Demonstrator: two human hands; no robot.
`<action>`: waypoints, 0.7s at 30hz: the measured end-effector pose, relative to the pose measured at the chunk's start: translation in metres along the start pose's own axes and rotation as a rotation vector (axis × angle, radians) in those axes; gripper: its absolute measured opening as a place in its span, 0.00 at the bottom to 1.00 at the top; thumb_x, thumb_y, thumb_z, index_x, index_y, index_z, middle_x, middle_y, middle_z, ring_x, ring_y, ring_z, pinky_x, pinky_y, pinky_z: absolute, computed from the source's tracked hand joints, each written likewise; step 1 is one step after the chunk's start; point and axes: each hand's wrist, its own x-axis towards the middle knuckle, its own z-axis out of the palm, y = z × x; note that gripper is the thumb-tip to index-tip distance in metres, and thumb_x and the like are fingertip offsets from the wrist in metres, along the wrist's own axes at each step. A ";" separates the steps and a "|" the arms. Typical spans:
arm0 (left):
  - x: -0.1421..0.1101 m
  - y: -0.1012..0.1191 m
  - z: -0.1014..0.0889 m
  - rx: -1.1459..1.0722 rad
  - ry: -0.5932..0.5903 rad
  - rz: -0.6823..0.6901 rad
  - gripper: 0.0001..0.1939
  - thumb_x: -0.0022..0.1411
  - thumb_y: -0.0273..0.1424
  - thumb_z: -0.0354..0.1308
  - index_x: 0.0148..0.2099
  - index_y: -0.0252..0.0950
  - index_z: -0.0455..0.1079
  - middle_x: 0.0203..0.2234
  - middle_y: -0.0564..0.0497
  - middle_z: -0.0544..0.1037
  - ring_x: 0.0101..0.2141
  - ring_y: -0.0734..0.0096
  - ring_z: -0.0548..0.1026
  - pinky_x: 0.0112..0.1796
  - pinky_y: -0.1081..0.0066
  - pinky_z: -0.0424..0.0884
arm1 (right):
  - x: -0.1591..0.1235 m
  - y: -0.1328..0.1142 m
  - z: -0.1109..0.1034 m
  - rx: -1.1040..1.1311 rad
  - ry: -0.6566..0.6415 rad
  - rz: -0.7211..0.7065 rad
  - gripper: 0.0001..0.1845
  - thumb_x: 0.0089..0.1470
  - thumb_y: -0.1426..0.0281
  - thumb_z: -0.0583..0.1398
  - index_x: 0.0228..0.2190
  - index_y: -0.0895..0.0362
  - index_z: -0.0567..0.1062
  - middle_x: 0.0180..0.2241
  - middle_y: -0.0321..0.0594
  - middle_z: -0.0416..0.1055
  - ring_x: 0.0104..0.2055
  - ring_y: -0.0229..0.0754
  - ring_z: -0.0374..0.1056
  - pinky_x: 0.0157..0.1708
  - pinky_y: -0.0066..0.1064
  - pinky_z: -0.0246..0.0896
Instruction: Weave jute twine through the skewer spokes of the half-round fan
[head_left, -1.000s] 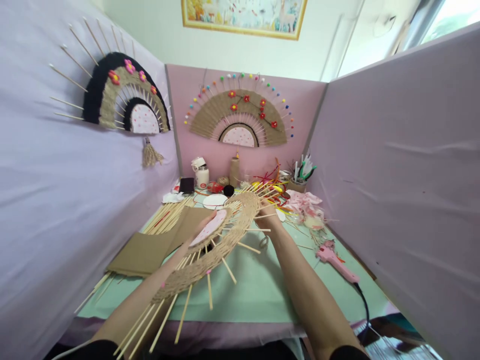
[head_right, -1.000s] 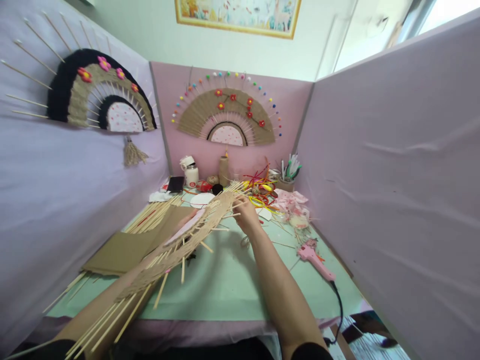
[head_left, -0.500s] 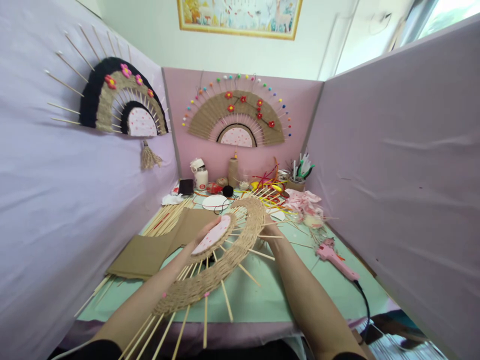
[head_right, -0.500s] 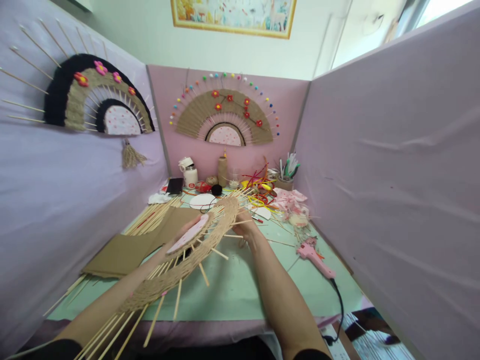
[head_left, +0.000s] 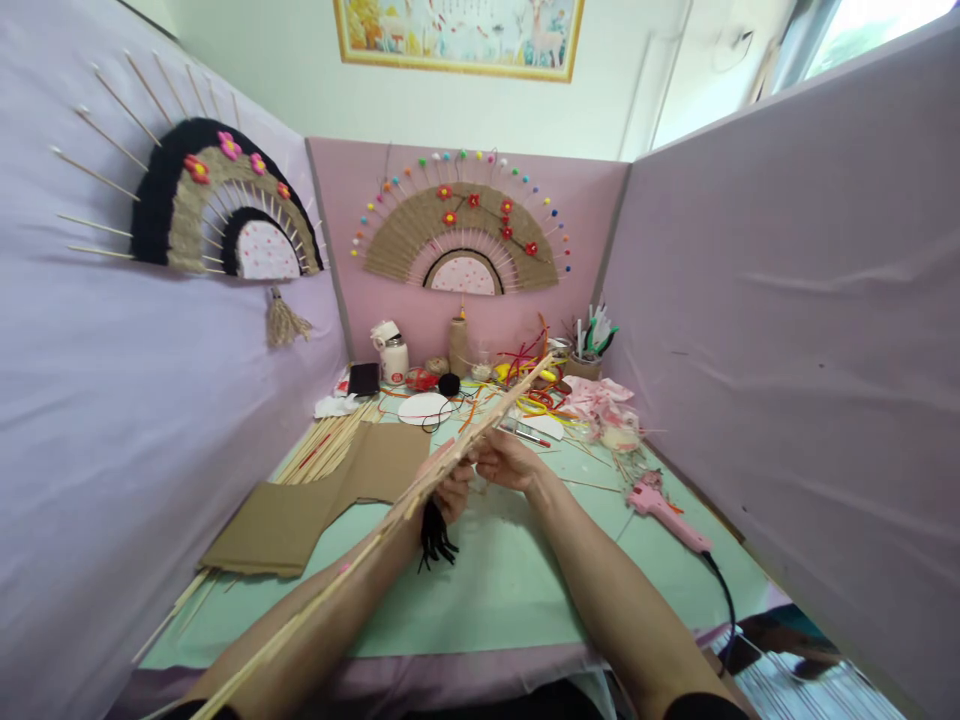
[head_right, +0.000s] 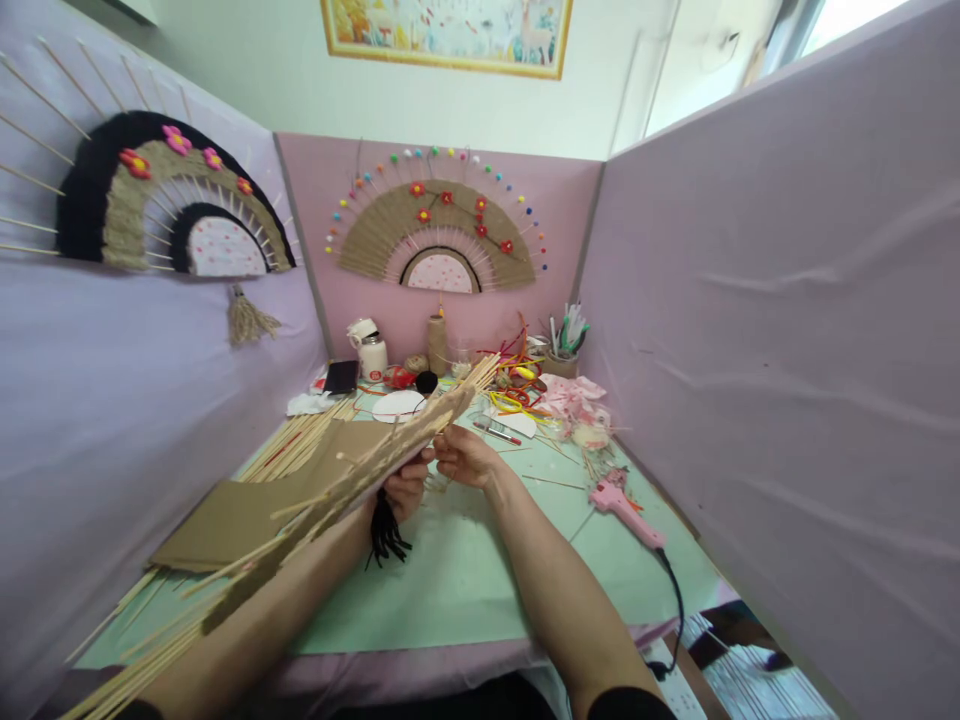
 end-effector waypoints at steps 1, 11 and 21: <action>0.001 0.000 0.000 -0.062 0.016 -0.004 0.07 0.63 0.31 0.47 0.37 0.37 0.66 0.18 0.54 0.67 0.13 0.87 0.63 0.12 0.90 0.59 | 0.001 0.001 0.000 0.010 0.013 -0.013 0.17 0.39 0.67 0.69 0.25 0.58 0.66 0.20 0.30 0.62 0.17 0.26 0.50 0.15 0.18 0.44; 0.005 0.012 0.004 -0.299 0.120 0.163 0.21 0.63 0.26 0.42 0.58 0.33 0.57 0.32 0.45 0.77 0.29 0.76 0.77 0.24 0.82 0.73 | 0.013 0.006 0.000 0.133 0.140 -0.141 0.23 0.41 0.68 0.68 0.20 0.56 0.56 0.15 0.23 0.47 0.15 0.25 0.40 0.11 0.16 0.34; 0.003 0.009 0.002 0.262 -0.064 0.291 0.22 0.55 0.22 0.53 0.54 0.32 0.65 0.50 0.41 0.71 0.48 0.65 0.72 0.44 0.72 0.71 | 0.012 0.003 0.003 0.201 0.163 -0.222 0.22 0.44 0.67 0.66 0.20 0.56 0.56 0.14 0.23 0.46 0.13 0.24 0.39 0.10 0.16 0.34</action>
